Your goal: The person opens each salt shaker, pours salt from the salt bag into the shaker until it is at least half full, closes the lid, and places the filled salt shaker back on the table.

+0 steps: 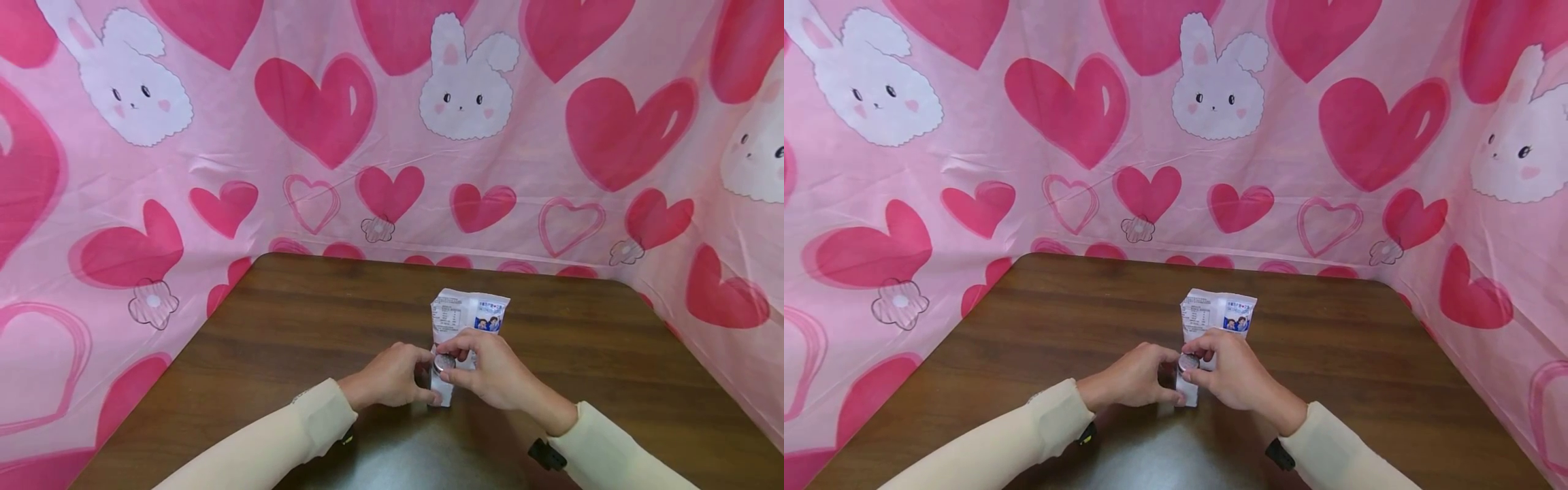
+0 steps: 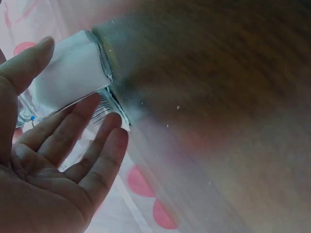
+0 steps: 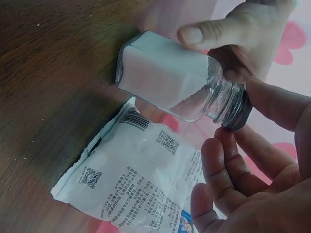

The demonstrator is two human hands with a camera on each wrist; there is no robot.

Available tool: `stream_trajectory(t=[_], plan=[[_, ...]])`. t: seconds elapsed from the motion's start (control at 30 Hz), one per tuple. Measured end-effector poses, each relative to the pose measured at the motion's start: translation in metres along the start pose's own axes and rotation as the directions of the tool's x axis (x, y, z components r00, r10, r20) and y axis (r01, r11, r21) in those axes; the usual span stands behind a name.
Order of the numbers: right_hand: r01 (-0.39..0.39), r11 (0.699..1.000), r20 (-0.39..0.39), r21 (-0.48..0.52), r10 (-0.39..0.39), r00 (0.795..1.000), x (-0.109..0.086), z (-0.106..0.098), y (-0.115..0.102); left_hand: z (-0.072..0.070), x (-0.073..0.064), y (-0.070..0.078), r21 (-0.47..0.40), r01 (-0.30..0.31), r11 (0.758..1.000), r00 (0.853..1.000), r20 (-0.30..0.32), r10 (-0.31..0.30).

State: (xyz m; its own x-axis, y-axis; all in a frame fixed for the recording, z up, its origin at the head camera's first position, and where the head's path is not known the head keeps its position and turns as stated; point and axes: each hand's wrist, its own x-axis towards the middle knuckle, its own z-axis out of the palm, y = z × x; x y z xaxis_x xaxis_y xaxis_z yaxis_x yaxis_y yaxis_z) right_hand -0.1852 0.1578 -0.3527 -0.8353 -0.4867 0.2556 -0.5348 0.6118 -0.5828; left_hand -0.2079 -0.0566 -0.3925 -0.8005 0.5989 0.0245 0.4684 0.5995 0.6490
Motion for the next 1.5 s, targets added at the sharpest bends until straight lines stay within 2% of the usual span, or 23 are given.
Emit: stream_trajectory(t=[0.13, 0.23, 0.6, 0.83, 1.0, 1.33, 1.5], plan=[[-0.001, 1.000, 0.003, 0.009, 0.001, 1.000, -0.0002, 0.0003, -0.0002, 0.0021, -0.0002, -0.0008, 0.021, 0.015, 1.000, 1.000, 0.026, -0.015], [0.005, 1.000, 0.001, 0.012, -0.005, 1.000, -0.0003, 0.0006, 0.0004, 0.0037, -0.0004, -0.0023, 0.029, 0.017, 0.999, 1.000, 0.021, -0.018], [0.025, 1.000, 0.003, 0.017, -0.025, 1.000, -0.0007, 0.0018, 0.0019, 0.0042, -0.0005, -0.0027, 0.063, -0.025, 0.998, 1.000, 0.000, 0.025], [0.034, 0.999, 0.012, -0.003, -0.034, 0.999, -0.0020, -0.0013, 0.0044, 0.0030, -0.0001, -0.0034, 0.036, -0.057, 0.998, 0.998, -0.001, 0.057], [0.020, 1.000, 0.003, -0.004, -0.020, 1.000, -0.0042, -0.0022, 0.0064, 0.0030, 0.0011, -0.0046, 0.053, -0.082, 0.995, 0.996, -0.011, 0.083], [-0.005, 1.000, -0.002, 0.002, 0.005, 1.000, -0.0056, -0.0021, 0.0076, 0.0040, 0.0025, -0.0059, 0.014, -0.103, 0.995, 0.995, -0.010, 0.103], [-0.031, 1.000, -0.012, 0.002, 0.031, 0.999, -0.0061, -0.0028, 0.0072, 0.0033, 0.0027, -0.0055, -0.001, -0.094, 0.996, 0.996, -0.002, 0.094]])
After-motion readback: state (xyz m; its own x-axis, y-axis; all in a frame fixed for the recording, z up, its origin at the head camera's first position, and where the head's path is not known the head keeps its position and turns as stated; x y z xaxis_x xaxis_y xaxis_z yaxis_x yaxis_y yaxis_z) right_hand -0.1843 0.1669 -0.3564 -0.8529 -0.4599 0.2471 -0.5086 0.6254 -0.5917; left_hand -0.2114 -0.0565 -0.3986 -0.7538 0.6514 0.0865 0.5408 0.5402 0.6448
